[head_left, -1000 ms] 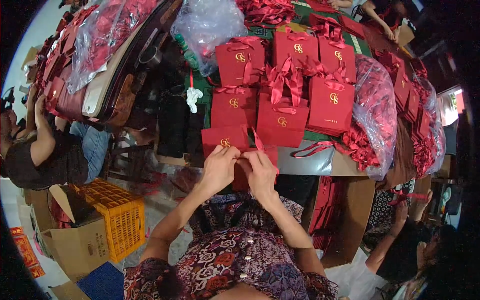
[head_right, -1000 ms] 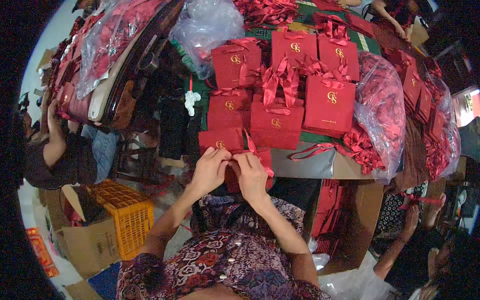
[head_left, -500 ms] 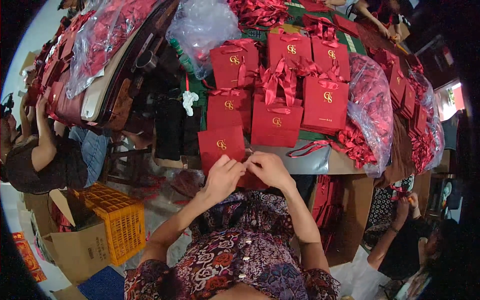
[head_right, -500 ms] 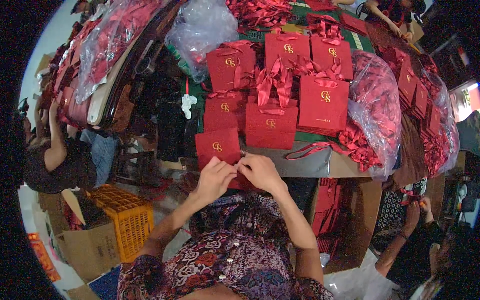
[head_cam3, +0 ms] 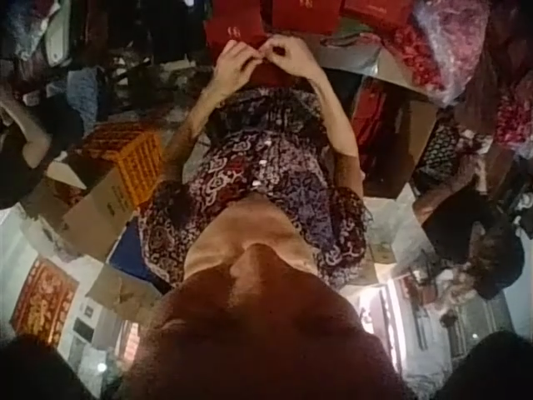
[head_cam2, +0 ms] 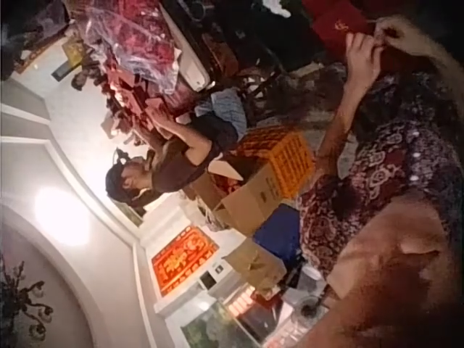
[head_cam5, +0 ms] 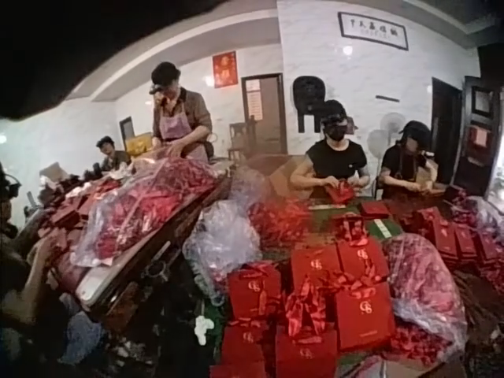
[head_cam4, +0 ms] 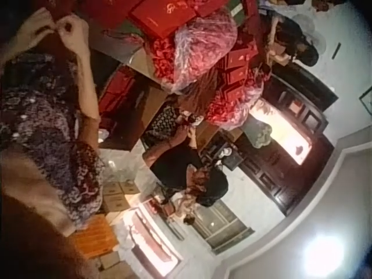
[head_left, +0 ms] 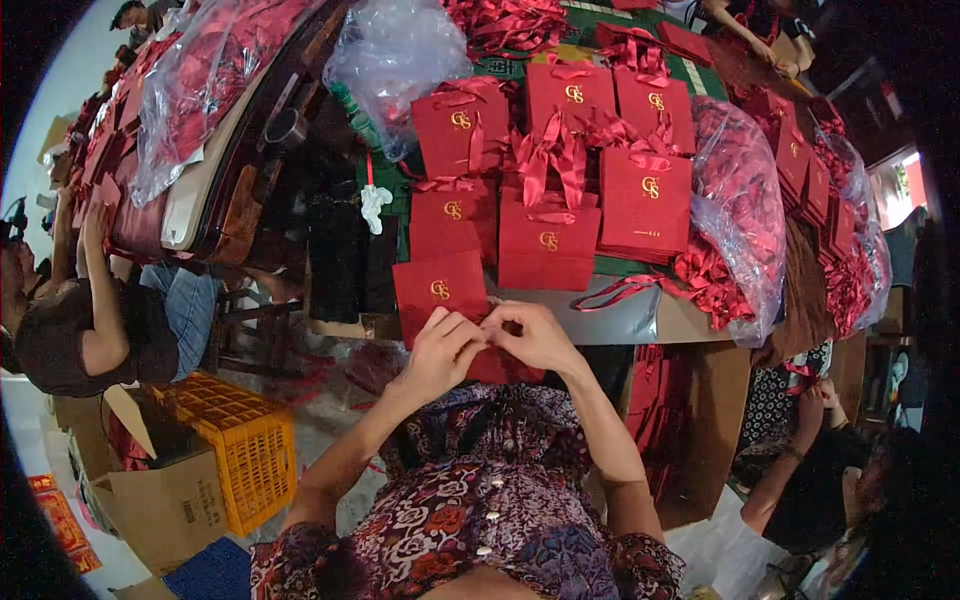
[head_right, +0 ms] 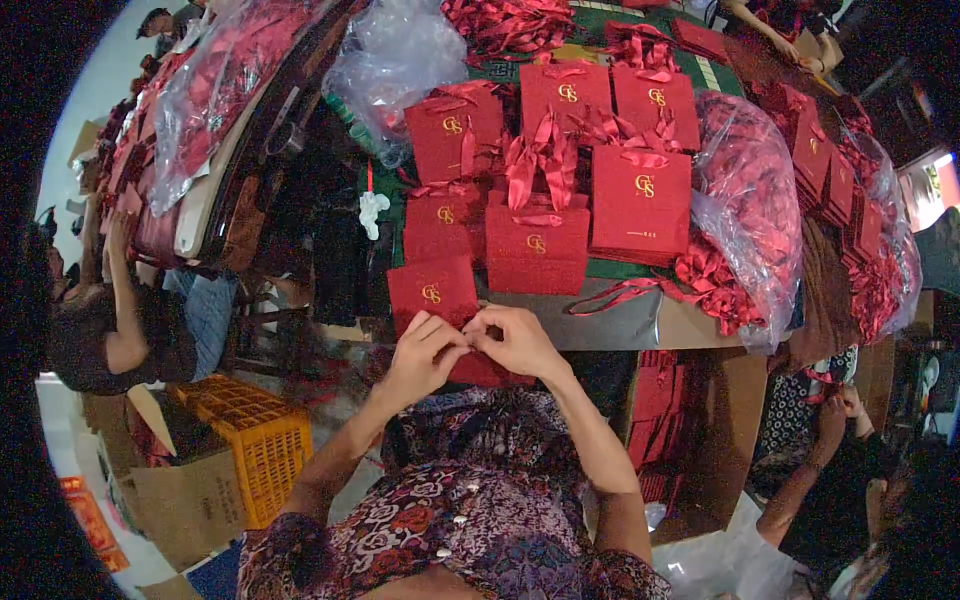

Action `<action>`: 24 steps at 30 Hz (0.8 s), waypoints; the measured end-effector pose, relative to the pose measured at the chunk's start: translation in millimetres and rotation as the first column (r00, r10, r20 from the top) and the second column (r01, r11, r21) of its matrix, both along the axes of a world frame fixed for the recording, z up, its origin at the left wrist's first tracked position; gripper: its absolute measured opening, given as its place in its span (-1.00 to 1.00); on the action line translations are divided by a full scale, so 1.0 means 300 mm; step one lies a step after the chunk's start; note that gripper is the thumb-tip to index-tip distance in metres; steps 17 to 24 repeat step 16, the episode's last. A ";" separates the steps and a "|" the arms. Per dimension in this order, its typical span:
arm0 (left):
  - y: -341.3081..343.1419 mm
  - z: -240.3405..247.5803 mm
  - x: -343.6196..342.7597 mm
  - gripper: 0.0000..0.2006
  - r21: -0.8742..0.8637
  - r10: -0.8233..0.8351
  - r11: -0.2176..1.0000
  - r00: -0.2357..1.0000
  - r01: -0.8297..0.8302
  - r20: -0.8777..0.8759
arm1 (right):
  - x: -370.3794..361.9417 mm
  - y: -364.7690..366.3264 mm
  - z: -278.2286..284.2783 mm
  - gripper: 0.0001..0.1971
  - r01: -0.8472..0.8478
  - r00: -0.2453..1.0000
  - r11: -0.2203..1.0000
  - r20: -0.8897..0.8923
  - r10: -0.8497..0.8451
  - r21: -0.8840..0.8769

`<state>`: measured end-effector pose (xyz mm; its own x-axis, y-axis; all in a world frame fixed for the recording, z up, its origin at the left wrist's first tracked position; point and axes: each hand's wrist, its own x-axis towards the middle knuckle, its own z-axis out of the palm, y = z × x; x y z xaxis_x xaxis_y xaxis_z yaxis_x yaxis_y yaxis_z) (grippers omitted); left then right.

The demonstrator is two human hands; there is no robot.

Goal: The person attaches ribbon handles onto red gift bags by threading and tying the ribbons into bows by hand.

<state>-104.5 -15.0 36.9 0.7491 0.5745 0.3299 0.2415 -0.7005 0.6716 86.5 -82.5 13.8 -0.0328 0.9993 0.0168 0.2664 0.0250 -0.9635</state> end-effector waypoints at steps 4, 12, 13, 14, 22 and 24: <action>-0.006 0.004 -0.009 -0.86 -0.134 -0.060 0.990 0.997 0.052 -0.051 | -0.009 0.011 -0.047 -0.85 0.198 0.921 0.958 -0.297 -0.254 -0.206; -0.003 -0.082 -0.024 -0.84 -0.122 0.079 0.988 0.991 -0.092 -0.104 | 0.011 0.002 -0.035 -0.80 0.390 0.881 0.920 0.278 -0.382 0.030; -0.005 -0.078 -0.017 -0.84 -0.123 0.079 0.988 0.989 -0.094 -0.125 | 0.014 -0.005 -0.037 -0.79 0.387 0.856 0.922 0.372 -0.358 -0.004; -0.006 -0.081 -0.015 -0.84 -0.125 0.075 0.988 0.989 -0.090 -0.126 | 0.000 -0.001 -0.043 -0.76 0.364 0.862 0.931 0.386 -0.329 -0.019; -0.007 -0.091 -0.015 -0.84 -0.133 0.097 0.984 0.986 -0.115 -0.138 | -0.025 0.010 -0.058 -0.74 0.288 0.899 0.956 0.361 -0.249 -0.056; -0.007 -0.091 -0.015 -0.84 -0.133 0.097 0.984 0.986 -0.115 -0.138 | -0.025 0.010 -0.058 -0.74 0.288 0.899 0.956 0.361 -0.249 -0.056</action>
